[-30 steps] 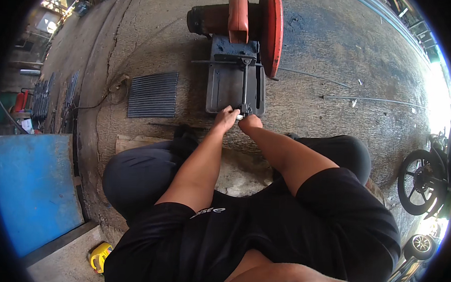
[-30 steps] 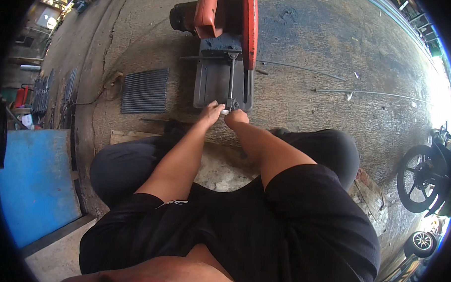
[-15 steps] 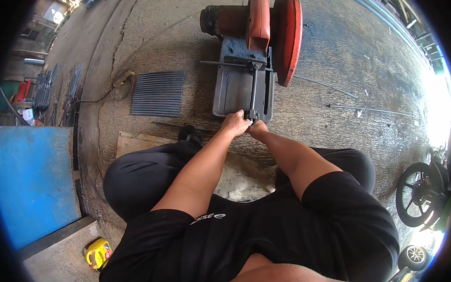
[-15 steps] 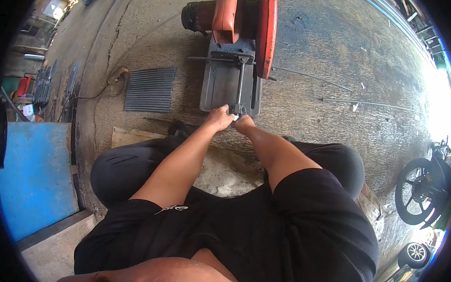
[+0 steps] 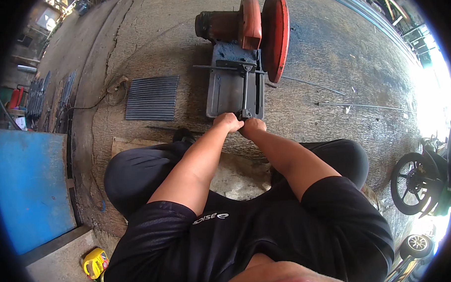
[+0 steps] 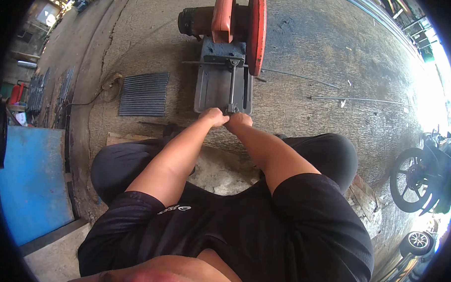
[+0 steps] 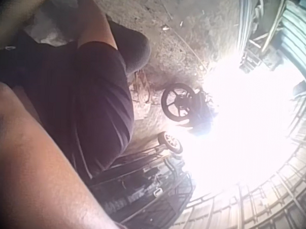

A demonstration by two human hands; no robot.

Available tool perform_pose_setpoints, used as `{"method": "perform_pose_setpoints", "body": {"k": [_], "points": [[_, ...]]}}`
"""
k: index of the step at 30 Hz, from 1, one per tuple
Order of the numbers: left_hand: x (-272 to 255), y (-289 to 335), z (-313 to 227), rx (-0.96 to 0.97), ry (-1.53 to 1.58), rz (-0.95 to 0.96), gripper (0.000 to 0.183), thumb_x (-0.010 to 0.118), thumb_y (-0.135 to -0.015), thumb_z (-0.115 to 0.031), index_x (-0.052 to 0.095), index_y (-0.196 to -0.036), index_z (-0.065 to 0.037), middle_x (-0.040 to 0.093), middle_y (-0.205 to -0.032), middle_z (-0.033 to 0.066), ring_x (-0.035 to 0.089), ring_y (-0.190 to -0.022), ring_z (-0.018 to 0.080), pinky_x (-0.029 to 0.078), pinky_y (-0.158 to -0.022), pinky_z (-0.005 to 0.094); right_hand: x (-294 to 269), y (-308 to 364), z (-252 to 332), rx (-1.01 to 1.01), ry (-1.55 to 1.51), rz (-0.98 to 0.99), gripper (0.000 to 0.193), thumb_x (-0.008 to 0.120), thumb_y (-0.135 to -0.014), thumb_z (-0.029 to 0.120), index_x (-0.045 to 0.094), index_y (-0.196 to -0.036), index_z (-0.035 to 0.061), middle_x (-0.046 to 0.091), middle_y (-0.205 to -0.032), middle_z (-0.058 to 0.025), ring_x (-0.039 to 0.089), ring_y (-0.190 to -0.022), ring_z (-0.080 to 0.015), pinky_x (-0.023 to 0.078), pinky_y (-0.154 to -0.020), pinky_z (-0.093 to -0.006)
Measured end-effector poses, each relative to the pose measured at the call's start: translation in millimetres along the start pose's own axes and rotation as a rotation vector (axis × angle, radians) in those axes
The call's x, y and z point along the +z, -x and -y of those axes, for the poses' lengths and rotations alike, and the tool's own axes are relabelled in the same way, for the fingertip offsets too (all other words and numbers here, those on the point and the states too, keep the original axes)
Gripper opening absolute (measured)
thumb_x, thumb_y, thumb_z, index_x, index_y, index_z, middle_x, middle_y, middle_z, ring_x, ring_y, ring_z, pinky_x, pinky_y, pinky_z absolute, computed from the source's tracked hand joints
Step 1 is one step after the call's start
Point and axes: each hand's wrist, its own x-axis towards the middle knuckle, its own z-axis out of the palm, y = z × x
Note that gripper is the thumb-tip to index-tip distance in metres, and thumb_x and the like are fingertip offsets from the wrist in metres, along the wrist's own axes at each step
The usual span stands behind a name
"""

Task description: The person is using a metal chop saw to cut a thin metal rod to size.

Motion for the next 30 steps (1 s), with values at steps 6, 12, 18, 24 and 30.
{"method": "perform_pose_setpoints", "body": {"k": [6, 12, 18, 24, 30], "points": [[12, -12, 5, -0.018, 0.083, -0.03, 0.059, 0.052, -0.082, -0.051, 0.065, -0.11, -0.002, 0.06, -0.119, 0.0205, 0.056, -0.114, 0.0348, 0.044, -0.096, 0.0411, 2, -1, 1, 0.009, -0.013, -0.018, 0.04, 0.048, -0.088, 0.036, 0.068, -0.108, 0.0074, 0.067, -0.111, -0.0114, 0.064, -0.104, -0.0259, 0.052, -0.084, -0.0375], [23, -15, 11, 0.027, 0.146, -0.104, 0.057, 0.051, -0.084, -0.05, 0.066, -0.107, -0.001, 0.06, -0.118, 0.0226, 0.056, -0.113, 0.0366, 0.044, -0.096, 0.0421, 10, -8, 2, 0.082, -0.082, -0.021, 0.039, 0.047, -0.089, 0.034, 0.068, -0.107, 0.0068, 0.067, -0.111, -0.0119, 0.064, -0.105, -0.0266, 0.052, -0.085, -0.0384], [17, -15, 8, 0.005, 0.138, -0.033, 0.056, 0.051, -0.085, -0.049, 0.065, -0.109, 0.0, 0.059, -0.119, 0.0232, 0.056, -0.113, 0.037, 0.044, -0.096, 0.0428, 10, -14, -3, 0.023, -0.091, 0.017, 0.039, 0.049, -0.087, 0.034, 0.068, -0.106, 0.0056, 0.066, -0.111, -0.0141, 0.063, -0.105, -0.0284, 0.052, -0.086, -0.0385], [14, -11, 0, -0.083, 0.15, 0.002, 0.058, 0.049, -0.086, -0.05, 0.065, -0.108, 0.002, 0.057, -0.121, 0.0246, 0.053, -0.116, 0.0379, 0.041, -0.099, 0.044, 4, -10, -2, 0.071, -0.137, 0.046, 0.039, 0.05, -0.086, 0.035, 0.069, -0.105, 0.0066, 0.067, -0.107, -0.0142, 0.064, -0.103, -0.0282, 0.052, -0.086, -0.0389], [53, -17, 6, -0.124, 0.698, -0.265, 0.058, 0.061, -0.077, -0.047, 0.066, -0.102, 0.005, 0.067, -0.098, 0.0231, 0.065, -0.093, 0.0342, 0.05, -0.08, 0.0419, 8, -14, -5, 0.144, -0.362, -0.011, 0.049, 0.053, -0.084, 0.044, 0.068, -0.104, 0.0023, 0.066, -0.109, -0.0178, 0.064, -0.104, -0.0304, 0.051, -0.085, -0.0393]]}}
